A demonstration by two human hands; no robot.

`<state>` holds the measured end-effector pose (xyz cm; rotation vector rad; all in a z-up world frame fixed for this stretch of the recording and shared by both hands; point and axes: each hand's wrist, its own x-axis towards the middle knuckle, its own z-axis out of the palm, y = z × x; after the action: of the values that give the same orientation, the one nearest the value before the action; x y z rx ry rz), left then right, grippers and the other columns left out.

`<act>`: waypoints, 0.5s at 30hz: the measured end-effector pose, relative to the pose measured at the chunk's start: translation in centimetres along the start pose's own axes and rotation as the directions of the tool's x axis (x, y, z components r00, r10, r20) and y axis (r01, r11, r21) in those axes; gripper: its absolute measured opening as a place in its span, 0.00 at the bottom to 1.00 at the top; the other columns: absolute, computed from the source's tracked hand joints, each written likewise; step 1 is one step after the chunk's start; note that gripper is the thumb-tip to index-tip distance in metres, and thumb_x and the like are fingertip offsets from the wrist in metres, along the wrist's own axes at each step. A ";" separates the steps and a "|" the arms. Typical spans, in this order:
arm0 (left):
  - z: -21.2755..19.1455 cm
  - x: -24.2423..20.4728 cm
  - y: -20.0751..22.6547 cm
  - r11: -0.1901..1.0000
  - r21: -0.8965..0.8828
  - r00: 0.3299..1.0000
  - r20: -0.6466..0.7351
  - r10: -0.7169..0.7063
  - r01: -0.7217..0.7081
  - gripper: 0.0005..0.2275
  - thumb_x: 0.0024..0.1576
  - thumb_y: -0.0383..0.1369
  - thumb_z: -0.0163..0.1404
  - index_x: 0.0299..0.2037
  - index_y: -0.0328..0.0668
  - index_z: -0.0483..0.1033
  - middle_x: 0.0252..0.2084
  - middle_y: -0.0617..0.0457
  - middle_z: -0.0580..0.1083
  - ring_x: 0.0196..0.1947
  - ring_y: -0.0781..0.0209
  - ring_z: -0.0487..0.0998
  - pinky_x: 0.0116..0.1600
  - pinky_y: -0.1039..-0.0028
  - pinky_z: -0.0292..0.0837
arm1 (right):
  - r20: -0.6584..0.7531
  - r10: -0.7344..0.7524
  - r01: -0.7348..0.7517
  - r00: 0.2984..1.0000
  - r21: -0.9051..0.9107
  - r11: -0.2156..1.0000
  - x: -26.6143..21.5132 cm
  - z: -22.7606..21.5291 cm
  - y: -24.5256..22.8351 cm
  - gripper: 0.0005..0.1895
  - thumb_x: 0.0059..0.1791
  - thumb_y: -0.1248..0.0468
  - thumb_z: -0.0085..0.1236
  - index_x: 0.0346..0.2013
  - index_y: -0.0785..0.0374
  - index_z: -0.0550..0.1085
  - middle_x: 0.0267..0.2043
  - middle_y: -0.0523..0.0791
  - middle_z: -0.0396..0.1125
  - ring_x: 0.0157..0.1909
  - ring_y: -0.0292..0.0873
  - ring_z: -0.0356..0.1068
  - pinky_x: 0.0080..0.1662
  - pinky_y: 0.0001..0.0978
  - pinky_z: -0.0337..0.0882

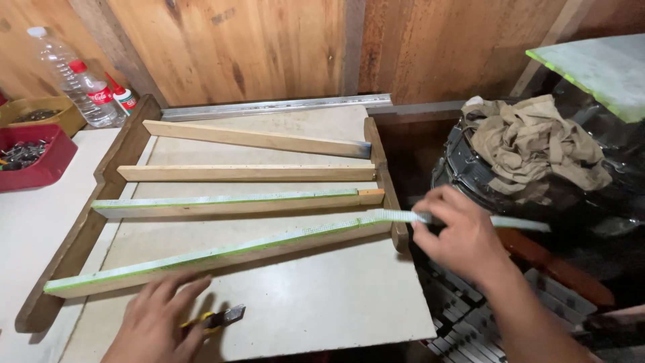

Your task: The person measures and cuts green mesh strips using a utility knife and then attaches them to the edges of wooden frame pieces. The person handles the mesh, the knife, and the wooden frames to complete the assembly.

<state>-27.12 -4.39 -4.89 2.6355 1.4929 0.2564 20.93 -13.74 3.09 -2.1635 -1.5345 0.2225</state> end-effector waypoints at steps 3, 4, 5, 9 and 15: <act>5.7 -4.3 -2.3 0.982 0.034 0.955 -0.240 -0.174 0.187 0.36 0.31 0.44 0.60 0.59 0.78 0.75 0.63 0.71 0.73 0.65 0.63 0.71 0.65 0.64 0.68 | -0.272 -0.305 0.327 0.913 0.039 0.944 -4.2 2.7 0.9 0.11 0.42 0.59 0.60 0.37 0.56 0.81 0.40 0.41 0.70 0.37 0.43 0.72 0.38 0.38 0.69; 6.2 -4.2 -3.0 0.983 0.038 0.958 -0.232 -0.167 0.180 0.36 0.31 0.44 0.60 0.59 0.78 0.75 0.63 0.71 0.73 0.65 0.63 0.71 0.65 0.64 0.68 | -0.271 -0.294 0.317 0.917 0.043 0.947 -5.2 3.6 0.7 0.11 0.42 0.59 0.60 0.37 0.56 0.81 0.40 0.41 0.70 0.37 0.43 0.72 0.38 0.38 0.69; 6.7 -4.4 -3.6 0.985 0.037 0.977 -0.135 -0.164 0.171 0.34 0.36 0.45 0.61 0.60 0.77 0.73 0.63 0.71 0.72 0.62 0.60 0.73 0.63 0.63 0.71 | -0.253 -0.255 0.288 0.933 0.100 0.952 -6.5 4.7 0.6 0.11 0.43 0.59 0.60 0.38 0.55 0.82 0.40 0.40 0.70 0.31 0.40 0.68 0.32 0.35 0.67; 6.5 -5.3 -2.2 0.982 -0.025 0.976 -0.109 -0.190 0.188 0.28 0.47 0.43 0.58 0.62 0.69 0.72 0.60 0.66 0.73 0.60 0.58 0.73 0.60 0.66 0.74 | -0.345 -0.228 0.290 0.911 0.142 0.946 -10.2 9.4 -0.5 0.10 0.40 0.62 0.63 0.34 0.59 0.81 0.36 0.42 0.70 0.35 0.42 0.74 0.39 0.33 0.71; 5.3 -5.2 -1.2 0.984 0.038 0.984 -0.039 -0.173 0.174 0.19 0.48 0.47 0.53 0.50 0.62 0.75 0.42 0.55 0.74 0.47 0.49 0.76 0.52 0.59 0.76 | -0.347 -0.270 0.278 0.898 -0.030 0.960 -12.8 12.7 -1.5 0.10 0.39 0.61 0.64 0.34 0.55 0.81 0.35 0.43 0.68 0.36 0.49 0.69 0.44 0.42 0.70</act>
<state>-29.77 -8.25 -10.77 2.5228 1.7451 0.2602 10.05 -21.58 -9.10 -1.8192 -1.5899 -0.2281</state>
